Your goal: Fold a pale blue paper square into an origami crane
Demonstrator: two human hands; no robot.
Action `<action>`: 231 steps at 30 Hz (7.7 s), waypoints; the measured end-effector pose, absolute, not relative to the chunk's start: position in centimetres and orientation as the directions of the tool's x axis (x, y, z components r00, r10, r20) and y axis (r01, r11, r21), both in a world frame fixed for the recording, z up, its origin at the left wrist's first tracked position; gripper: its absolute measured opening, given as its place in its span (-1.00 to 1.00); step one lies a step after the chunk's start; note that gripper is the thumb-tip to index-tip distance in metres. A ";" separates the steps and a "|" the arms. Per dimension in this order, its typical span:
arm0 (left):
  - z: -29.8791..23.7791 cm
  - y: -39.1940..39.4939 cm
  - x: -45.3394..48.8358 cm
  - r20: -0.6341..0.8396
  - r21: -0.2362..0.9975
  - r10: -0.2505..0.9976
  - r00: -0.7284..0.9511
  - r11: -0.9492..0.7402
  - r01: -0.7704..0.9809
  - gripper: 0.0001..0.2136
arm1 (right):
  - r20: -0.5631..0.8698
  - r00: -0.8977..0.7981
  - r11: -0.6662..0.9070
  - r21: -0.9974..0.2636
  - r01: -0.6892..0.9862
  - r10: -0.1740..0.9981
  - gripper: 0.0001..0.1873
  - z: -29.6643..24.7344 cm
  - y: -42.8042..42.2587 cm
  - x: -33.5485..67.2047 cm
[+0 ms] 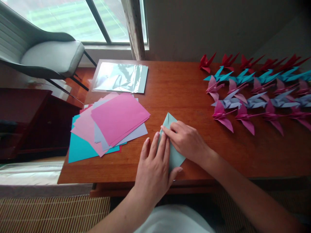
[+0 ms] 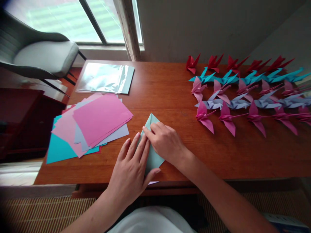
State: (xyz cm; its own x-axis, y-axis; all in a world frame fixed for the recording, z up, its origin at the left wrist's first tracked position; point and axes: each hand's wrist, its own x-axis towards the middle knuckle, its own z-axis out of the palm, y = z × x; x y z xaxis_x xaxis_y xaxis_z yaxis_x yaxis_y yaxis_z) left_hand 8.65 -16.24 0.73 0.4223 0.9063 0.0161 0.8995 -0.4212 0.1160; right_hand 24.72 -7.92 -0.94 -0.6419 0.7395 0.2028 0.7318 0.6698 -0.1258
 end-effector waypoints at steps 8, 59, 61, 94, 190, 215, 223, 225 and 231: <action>0.4 -16.3 8.8 0.015 0.124 0.916 0.401 -0.399 0.908 -0.25 | 0.169 -0.692 0.709 -0.257 0.656 0.702 -0.68 -0.4 -7.2 25.3; 0.7 -15.9 8.7 -0.009 0.133 0.914 0.407 -0.402 0.906 -0.45 | 0.214 -0.624 0.656 -0.134 0.743 0.751 -0.60 -0.9 -4.2 26.7; 0.8 -15.9 8.7 -0.002 0.147 0.914 0.406 -0.402 0.904 -0.45 | 0.205 -0.547 0.576 -0.122 0.808 0.811 -0.60 -0.8 -3.6 26.7; 0.6 -10.4 7.2 0.294 0.158 0.848 0.442 -0.499 0.852 -0.82 | 0.182 -0.263 0.319 -0.606 0.729 0.948 -0.90 -0.6 -7.8 29.1; 0.3 -11.8 7.1 0.097 0.012 0.815 0.572 -0.575 0.818 -0.63 | 0.245 -0.751 0.789 -0.209 0.577 0.614 -0.43 -1.7 -10.5 29.2; 0.5 -11.4 6.6 0.019 0.011 0.777 0.629 -0.629 0.777 -0.60 | 0.201 -0.384 0.392 -0.755 0.526 0.901 -0.75 0.2 -7.2 28.9; 0.5 -11.7 6.8 0.034 -0.028 0.772 0.635 -0.634 0.773 -0.56 | 0.123 -0.492 0.450 -0.633 0.630 0.862 -0.90 -0.6 -4.4 27.3; 0.4 -11.7 6.8 0.031 -0.030 0.771 0.636 -0.635 0.772 -0.56 | 0.116 -0.518 0.465 -0.632 0.620 0.848 -0.90 -0.5 -4.5 27.7; 0.3 -11.7 6.7 0.031 -0.029 0.770 0.638 -0.637 0.770 -0.55 | 0.083 -0.519 0.445 -0.639 0.628 0.851 -0.90 -0.4 -4.3 27.7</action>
